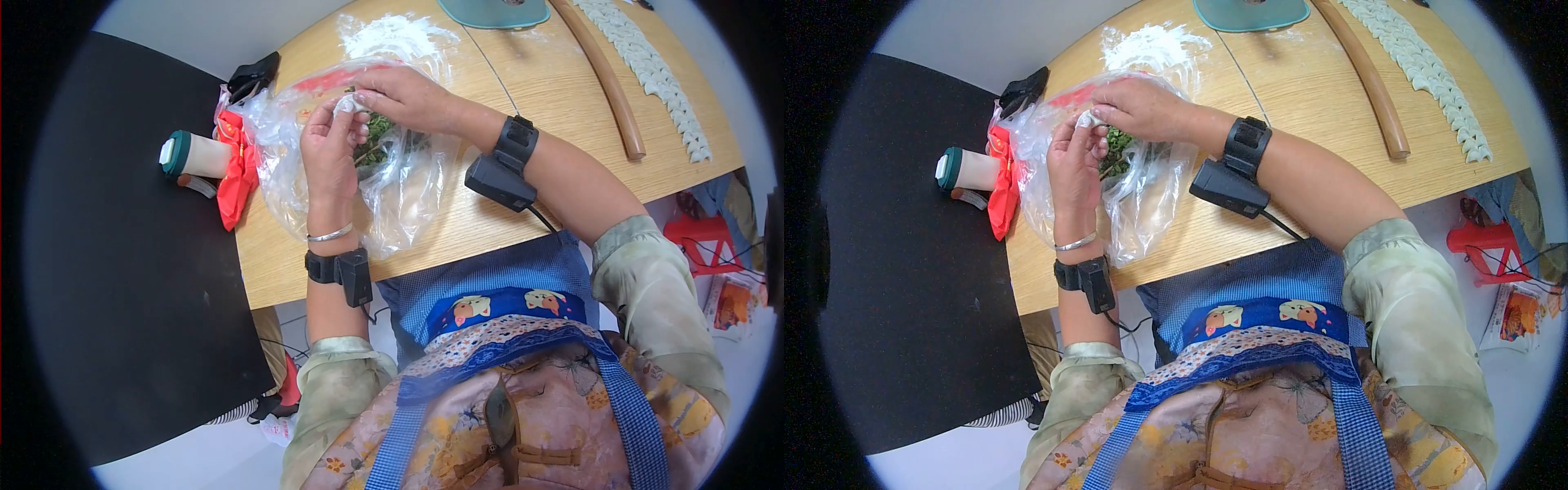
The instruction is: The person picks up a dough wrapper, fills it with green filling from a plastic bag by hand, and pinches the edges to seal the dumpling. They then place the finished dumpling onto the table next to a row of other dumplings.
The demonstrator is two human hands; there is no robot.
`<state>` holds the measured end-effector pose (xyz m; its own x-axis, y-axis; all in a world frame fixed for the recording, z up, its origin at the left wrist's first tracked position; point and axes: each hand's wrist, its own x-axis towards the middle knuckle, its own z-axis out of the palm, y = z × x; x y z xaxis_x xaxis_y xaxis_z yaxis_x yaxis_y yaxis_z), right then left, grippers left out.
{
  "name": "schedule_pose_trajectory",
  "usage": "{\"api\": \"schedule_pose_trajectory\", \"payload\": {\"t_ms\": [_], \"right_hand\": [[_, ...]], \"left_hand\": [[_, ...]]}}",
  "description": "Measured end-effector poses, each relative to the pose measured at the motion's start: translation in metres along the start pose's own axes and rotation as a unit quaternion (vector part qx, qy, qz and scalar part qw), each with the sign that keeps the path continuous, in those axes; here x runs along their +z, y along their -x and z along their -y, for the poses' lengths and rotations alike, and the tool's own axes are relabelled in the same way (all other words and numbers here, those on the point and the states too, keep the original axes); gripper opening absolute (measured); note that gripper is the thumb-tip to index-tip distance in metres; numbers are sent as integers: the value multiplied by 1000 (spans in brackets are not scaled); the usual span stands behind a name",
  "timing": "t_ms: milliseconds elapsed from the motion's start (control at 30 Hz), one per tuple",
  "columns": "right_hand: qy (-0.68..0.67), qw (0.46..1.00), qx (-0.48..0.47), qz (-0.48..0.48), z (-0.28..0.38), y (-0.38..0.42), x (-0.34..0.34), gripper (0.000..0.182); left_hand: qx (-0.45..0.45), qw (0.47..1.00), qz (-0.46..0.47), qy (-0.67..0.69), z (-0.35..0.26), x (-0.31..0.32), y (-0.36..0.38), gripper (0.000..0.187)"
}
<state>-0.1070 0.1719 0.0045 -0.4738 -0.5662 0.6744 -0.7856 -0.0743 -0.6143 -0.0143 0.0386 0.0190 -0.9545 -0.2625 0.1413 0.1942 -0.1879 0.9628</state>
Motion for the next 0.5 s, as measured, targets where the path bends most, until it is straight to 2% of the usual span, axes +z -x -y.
{"api": "schedule_pose_trajectory", "payload": {"t_ms": [100, 233, 300, 433, 500], "right_hand": [[-47, 999, 7, -16, -4, 0, 1, 29], [-33, 999, -9, -34, -3, -1, 1, 27], [14, 1000, 6, 1, 4, 1, -3, 28], [15, 1000, 24, 10, 5, 1, -3, 28], [-1, 999, 17, -38, 3, 1, -1, 28]], "left_hand": [[-1, 1000, 16, -7, 2, -6, -1, 18], [4, 1000, 7, -2, 0, -3, 0, 19], [2, 1000, -3, 4, 0, -2, 0, 19], [4, 1000, 4, 12, -1, -2, 0, 23], [66, 995, 16, -77, -1, 2, 1, 29]]}}
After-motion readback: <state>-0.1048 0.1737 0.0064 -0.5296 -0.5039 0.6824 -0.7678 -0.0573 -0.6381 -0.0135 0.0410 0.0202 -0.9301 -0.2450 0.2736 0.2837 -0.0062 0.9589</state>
